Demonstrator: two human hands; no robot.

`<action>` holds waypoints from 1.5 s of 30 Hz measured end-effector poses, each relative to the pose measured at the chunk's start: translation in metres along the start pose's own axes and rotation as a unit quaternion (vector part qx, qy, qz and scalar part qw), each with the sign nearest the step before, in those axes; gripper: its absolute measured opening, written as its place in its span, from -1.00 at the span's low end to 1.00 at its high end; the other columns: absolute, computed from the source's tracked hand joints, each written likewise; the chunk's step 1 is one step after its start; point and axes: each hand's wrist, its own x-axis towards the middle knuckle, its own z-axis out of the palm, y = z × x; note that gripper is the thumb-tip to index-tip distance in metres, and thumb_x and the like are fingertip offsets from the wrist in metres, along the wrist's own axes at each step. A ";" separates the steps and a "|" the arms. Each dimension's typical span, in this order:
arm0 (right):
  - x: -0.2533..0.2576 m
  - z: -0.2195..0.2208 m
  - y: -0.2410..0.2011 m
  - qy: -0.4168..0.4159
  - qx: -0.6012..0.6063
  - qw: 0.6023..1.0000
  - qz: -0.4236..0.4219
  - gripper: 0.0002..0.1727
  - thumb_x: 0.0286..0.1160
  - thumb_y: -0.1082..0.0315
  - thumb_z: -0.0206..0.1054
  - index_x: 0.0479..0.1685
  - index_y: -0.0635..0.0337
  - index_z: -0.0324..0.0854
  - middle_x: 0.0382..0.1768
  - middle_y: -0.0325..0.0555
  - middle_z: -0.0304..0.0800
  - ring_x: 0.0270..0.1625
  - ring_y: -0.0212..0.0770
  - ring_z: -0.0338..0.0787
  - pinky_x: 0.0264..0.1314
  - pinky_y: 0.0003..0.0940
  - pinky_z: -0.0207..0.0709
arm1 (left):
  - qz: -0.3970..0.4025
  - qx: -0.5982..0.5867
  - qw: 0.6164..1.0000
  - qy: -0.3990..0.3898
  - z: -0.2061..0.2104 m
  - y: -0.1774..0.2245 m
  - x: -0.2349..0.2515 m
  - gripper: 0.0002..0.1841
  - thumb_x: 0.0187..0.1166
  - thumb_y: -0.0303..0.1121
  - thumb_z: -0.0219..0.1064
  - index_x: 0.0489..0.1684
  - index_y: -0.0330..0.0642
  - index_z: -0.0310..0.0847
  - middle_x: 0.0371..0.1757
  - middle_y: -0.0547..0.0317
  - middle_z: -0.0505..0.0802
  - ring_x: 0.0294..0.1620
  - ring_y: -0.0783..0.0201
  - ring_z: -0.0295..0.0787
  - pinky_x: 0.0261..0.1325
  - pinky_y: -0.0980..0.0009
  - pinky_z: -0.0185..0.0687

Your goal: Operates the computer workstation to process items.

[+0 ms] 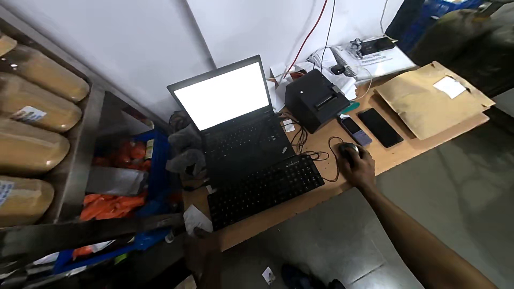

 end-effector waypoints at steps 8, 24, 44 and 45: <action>-0.001 0.003 0.003 0.002 -0.004 1.000 0.000 -0.50 0.51 0.05 0.23 0.36 0.05 0.70 0.50 0.32 0.54 0.42 0.42 0.61 0.32 0.45 0.43 | -0.018 -0.021 1.000 0.005 0.004 0.000 0.000 -0.39 0.85 0.01 -0.02 0.72 -0.22 0.36 0.49 -0.24 0.71 0.50 -0.18 0.68 0.49 -0.22 0.53; 0.001 0.004 0.003 0.002 0.001 1.000 0.003 -0.51 0.50 0.06 0.22 0.36 0.02 0.70 0.52 0.32 0.53 0.45 0.42 0.59 0.33 0.46 0.42 | -0.014 -0.024 1.000 0.011 0.009 -0.002 0.004 -0.42 0.85 -0.02 -0.01 0.69 -0.22 0.38 0.52 -0.24 0.69 0.52 -0.18 0.65 0.51 -0.21 0.51; 0.000 0.004 0.001 0.007 -0.007 1.000 0.014 -0.30 0.46 0.01 0.23 0.67 -0.04 0.46 0.55 0.31 0.51 0.44 0.40 0.60 0.31 0.44 0.44 | -0.020 -0.022 1.000 -0.006 -0.002 0.002 0.000 -0.40 0.87 0.01 -0.06 0.70 -0.23 0.37 0.51 -0.27 0.69 0.50 -0.20 0.66 0.50 -0.20 0.53; 0.000 0.003 0.002 0.007 -0.008 1.000 0.014 -0.31 0.46 0.03 0.24 0.67 -0.04 0.46 0.55 0.30 0.50 0.44 0.41 0.60 0.31 0.44 0.44 | -0.019 -0.023 1.000 -0.004 0.000 0.001 0.000 -0.40 0.87 0.01 -0.06 0.69 -0.24 0.38 0.51 -0.26 0.69 0.51 -0.19 0.66 0.51 -0.19 0.53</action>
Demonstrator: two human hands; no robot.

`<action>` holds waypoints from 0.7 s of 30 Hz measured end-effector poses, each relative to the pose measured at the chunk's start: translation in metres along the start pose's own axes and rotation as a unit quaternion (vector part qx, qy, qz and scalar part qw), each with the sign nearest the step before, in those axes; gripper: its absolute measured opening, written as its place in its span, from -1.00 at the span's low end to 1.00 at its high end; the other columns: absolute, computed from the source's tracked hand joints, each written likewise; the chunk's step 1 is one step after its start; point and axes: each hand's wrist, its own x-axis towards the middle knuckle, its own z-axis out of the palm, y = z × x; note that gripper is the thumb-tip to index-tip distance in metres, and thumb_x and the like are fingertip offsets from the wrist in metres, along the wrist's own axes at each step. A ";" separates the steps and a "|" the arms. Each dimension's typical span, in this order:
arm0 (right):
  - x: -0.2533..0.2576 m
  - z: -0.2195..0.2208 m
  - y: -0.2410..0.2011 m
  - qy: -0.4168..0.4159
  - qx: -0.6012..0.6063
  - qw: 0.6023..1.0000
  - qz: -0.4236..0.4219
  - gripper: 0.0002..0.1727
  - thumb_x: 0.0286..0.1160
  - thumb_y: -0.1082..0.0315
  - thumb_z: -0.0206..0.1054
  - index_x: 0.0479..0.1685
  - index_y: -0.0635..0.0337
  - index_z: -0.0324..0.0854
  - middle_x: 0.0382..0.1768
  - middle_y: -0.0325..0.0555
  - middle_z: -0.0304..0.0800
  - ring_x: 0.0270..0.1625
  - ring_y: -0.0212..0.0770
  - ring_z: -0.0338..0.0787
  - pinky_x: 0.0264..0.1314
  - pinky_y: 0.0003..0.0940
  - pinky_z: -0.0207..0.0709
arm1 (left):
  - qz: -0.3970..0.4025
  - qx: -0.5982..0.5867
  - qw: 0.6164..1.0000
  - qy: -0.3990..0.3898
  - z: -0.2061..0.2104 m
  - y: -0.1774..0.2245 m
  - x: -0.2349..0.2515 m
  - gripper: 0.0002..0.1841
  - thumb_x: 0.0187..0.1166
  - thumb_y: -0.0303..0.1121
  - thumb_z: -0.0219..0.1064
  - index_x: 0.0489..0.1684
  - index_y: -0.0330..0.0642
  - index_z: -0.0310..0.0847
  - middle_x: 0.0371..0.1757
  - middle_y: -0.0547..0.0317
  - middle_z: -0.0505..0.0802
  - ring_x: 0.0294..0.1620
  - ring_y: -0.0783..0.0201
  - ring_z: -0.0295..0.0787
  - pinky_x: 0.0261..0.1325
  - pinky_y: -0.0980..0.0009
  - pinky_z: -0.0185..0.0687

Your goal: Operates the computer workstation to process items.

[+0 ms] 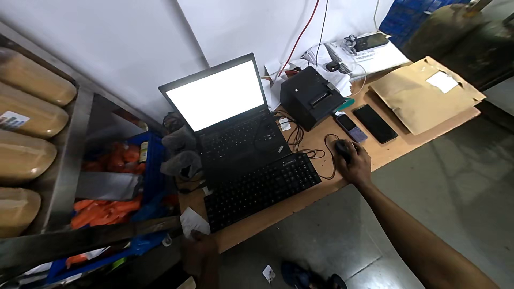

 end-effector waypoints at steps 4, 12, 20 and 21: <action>0.000 0.000 0.000 0.003 0.001 1.000 -0.004 -0.32 0.46 0.04 0.22 0.67 -0.06 0.47 0.55 0.28 0.51 0.45 0.40 0.60 0.29 0.46 0.43 | 0.006 -0.005 1.000 0.004 0.003 -0.001 0.001 -0.40 0.86 -0.01 -0.04 0.68 -0.25 0.39 0.50 -0.27 0.69 0.53 -0.20 0.64 0.52 -0.20 0.52; 0.001 -0.003 -0.003 -0.007 0.001 1.000 -0.001 -0.38 0.50 0.04 0.23 0.60 -0.05 0.54 0.52 0.30 0.54 0.42 0.41 0.62 0.31 0.46 0.44 | 0.008 0.004 1.000 0.000 -0.002 0.002 -0.002 -0.41 0.86 -0.02 -0.04 0.70 -0.25 0.37 0.50 -0.28 0.69 0.50 -0.22 0.66 0.49 -0.23 0.53; -0.001 0.001 0.002 0.002 -0.005 1.000 -0.014 -0.47 0.50 0.02 0.21 0.42 0.00 0.66 0.51 0.34 0.53 0.39 0.43 0.62 0.26 0.43 0.46 | 0.003 0.015 1.000 -0.002 -0.001 0.000 0.000 -0.42 0.85 -0.01 -0.02 0.70 -0.20 0.39 0.50 -0.23 0.70 0.48 -0.20 0.68 0.46 -0.22 0.55; -0.001 0.001 0.002 0.005 -0.004 1.000 -0.017 -0.49 0.50 0.04 0.22 0.38 0.00 0.69 0.50 0.34 0.54 0.39 0.43 0.63 0.25 0.44 0.45 | 0.002 0.015 1.000 -0.003 -0.001 0.001 0.000 -0.42 0.85 -0.01 -0.02 0.70 -0.20 0.39 0.50 -0.24 0.70 0.48 -0.21 0.68 0.45 -0.23 0.55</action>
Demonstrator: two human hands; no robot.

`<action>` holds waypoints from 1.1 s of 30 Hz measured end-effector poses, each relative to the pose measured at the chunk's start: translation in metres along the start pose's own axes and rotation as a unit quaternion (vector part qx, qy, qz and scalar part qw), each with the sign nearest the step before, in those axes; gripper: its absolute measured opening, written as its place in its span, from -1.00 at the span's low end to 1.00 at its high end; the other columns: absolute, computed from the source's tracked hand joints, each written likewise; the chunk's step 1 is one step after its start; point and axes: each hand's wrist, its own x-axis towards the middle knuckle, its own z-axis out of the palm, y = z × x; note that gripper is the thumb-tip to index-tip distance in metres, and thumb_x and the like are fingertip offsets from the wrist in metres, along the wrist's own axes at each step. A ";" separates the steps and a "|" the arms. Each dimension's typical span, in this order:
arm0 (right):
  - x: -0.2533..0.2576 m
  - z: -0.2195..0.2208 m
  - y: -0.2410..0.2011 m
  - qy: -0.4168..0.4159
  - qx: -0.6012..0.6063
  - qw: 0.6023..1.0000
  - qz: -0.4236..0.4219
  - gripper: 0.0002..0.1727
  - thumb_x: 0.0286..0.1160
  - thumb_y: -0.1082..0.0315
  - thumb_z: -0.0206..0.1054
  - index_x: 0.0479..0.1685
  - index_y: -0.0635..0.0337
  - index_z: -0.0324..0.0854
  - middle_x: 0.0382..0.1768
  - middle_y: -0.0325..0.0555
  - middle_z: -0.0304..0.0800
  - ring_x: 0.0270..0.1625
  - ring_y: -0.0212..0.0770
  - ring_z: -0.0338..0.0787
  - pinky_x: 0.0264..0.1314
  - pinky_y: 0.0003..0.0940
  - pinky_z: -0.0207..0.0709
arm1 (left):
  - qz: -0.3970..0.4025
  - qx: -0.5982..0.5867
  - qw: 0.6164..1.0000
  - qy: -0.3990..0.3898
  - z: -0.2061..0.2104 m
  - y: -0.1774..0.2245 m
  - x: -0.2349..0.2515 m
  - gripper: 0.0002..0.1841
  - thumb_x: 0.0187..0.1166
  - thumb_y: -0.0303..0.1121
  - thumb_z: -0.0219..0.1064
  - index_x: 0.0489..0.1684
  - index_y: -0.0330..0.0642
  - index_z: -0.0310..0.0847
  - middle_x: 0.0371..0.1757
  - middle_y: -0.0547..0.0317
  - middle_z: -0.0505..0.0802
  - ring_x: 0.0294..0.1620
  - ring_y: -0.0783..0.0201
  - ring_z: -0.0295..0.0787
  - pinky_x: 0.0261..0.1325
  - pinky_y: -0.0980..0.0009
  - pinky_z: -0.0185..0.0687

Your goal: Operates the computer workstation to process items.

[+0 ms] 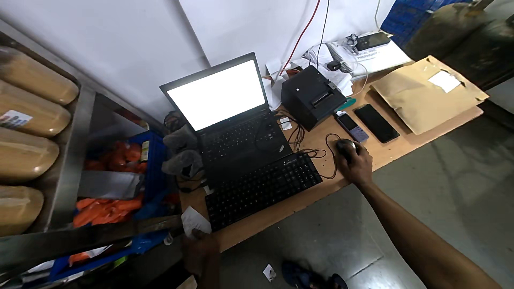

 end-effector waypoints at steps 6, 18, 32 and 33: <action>0.001 -0.001 -0.002 0.005 -0.001 1.000 0.000 -0.45 0.50 0.01 0.21 0.45 0.00 0.66 0.49 0.34 0.56 0.40 0.44 0.63 0.26 0.45 0.45 | -0.003 -0.005 1.000 -0.005 -0.001 0.001 0.000 -0.41 0.87 -0.01 -0.06 0.72 -0.22 0.35 0.52 -0.26 0.68 0.52 -0.22 0.65 0.49 -0.23 0.52; 0.001 0.000 -0.003 0.000 -0.013 0.999 0.035 -0.51 0.54 0.10 0.24 0.44 -0.01 0.65 0.54 0.33 0.50 0.48 0.42 0.57 0.32 0.47 0.41 | 0.003 -0.009 1.000 0.002 0.002 -0.002 -0.001 -0.41 0.87 -0.01 -0.05 0.71 -0.23 0.35 0.50 -0.26 0.69 0.50 -0.21 0.67 0.48 -0.24 0.53; 0.001 -0.003 -0.002 0.001 0.000 0.998 0.056 -0.37 0.47 0.06 0.28 0.51 0.21 0.53 0.57 0.34 0.47 0.53 0.39 0.54 0.43 0.42 0.38 | 0.015 -0.022 0.999 0.019 0.003 -0.001 0.000 -0.42 0.86 -0.05 0.00 0.67 -0.28 0.39 0.47 -0.28 0.71 0.49 -0.21 0.67 0.48 -0.22 0.54; 0.001 -0.003 -0.002 -0.003 -0.002 0.998 0.056 -0.36 0.47 0.04 0.26 0.52 0.18 0.54 0.56 0.33 0.48 0.52 0.39 0.55 0.41 0.43 0.38 | 0.017 -0.014 1.000 0.020 0.005 -0.003 0.001 -0.42 0.85 -0.03 -0.01 0.68 -0.26 0.39 0.46 -0.27 0.72 0.48 -0.20 0.69 0.46 -0.22 0.56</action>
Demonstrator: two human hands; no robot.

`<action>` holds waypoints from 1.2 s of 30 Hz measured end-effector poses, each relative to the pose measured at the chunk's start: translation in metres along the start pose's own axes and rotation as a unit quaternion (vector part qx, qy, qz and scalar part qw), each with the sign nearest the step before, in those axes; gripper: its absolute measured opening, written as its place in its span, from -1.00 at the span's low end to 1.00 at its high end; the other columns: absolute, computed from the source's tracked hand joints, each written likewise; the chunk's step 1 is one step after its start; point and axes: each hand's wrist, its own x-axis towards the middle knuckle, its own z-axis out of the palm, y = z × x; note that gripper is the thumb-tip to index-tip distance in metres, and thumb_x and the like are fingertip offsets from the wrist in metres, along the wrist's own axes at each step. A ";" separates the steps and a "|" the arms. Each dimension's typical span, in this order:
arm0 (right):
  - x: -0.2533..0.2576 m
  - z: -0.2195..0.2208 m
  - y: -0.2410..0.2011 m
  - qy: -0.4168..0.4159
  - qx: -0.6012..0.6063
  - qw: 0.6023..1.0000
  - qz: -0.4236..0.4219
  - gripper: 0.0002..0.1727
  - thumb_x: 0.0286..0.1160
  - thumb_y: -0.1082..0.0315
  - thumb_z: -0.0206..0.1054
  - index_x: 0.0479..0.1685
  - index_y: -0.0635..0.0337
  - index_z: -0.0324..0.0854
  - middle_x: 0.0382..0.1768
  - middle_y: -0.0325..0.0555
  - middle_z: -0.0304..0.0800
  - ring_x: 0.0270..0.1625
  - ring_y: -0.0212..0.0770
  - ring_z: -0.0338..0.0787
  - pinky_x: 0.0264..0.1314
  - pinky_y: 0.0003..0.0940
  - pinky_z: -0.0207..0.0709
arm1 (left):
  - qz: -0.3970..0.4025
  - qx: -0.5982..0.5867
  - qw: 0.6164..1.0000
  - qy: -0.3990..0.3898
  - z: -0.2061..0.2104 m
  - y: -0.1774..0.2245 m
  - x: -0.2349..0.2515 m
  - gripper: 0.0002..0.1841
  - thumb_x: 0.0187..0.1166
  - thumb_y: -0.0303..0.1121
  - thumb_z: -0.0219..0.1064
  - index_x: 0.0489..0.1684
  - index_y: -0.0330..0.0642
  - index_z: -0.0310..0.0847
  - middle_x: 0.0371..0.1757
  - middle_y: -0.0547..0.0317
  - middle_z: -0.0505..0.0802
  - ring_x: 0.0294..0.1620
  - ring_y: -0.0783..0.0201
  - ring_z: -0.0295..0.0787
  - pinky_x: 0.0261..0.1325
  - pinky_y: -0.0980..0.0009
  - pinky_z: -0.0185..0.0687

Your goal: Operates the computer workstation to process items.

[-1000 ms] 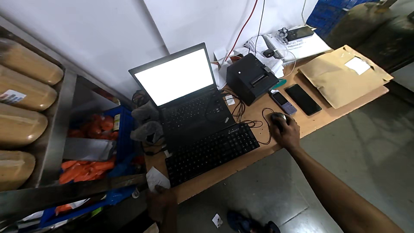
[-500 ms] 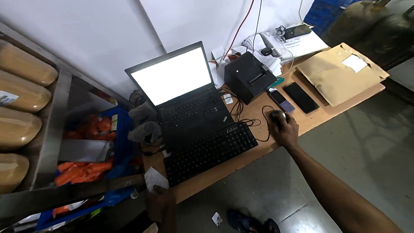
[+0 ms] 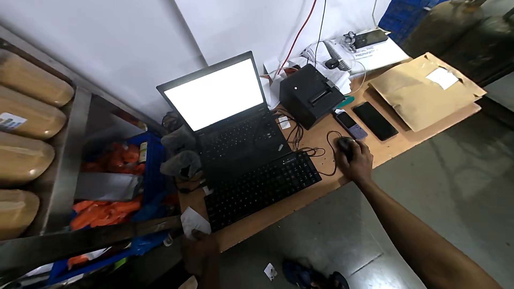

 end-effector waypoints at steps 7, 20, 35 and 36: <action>0.000 0.002 0.000 -0.001 -0.016 1.000 -0.004 -0.30 0.50 -0.02 0.18 0.69 -0.05 0.44 0.58 0.26 0.49 0.50 0.37 0.57 0.35 0.44 0.40 | -0.002 0.001 1.000 -0.008 -0.002 0.000 -0.001 -0.42 0.85 -0.01 -0.02 0.68 -0.20 0.41 0.47 -0.23 0.73 0.47 -0.19 0.69 0.46 -0.23 0.55; 0.000 0.001 -0.001 -0.002 -0.005 1.000 -0.011 -0.42 0.54 0.05 0.21 0.55 0.03 0.57 0.56 0.34 0.50 0.53 0.43 0.53 0.40 0.49 0.36 | -0.018 -0.010 1.000 -0.018 -0.001 0.000 0.001 -0.39 0.86 0.01 -0.04 0.71 -0.23 0.36 0.54 -0.28 0.66 0.53 -0.22 0.63 0.52 -0.23 0.50; -0.001 0.004 0.004 0.004 -0.015 1.000 -0.017 -0.53 0.52 0.18 0.30 0.43 -0.02 0.66 0.55 0.33 0.50 0.51 0.43 0.55 0.36 0.48 0.39 | 0.000 0.000 1.000 0.000 -0.002 0.006 -0.003 -0.42 0.86 -0.07 -0.02 0.71 -0.28 0.35 0.52 -0.29 0.67 0.53 -0.22 0.64 0.53 -0.24 0.48; -0.001 0.004 0.005 0.002 -0.015 1.000 -0.016 -0.53 0.52 0.18 0.30 0.43 -0.02 0.66 0.55 0.32 0.49 0.51 0.42 0.55 0.37 0.48 0.38 | 0.000 -0.004 1.000 0.002 -0.002 0.006 -0.003 -0.42 0.86 -0.07 -0.02 0.70 -0.28 0.37 0.53 -0.27 0.68 0.54 -0.21 0.64 0.54 -0.23 0.48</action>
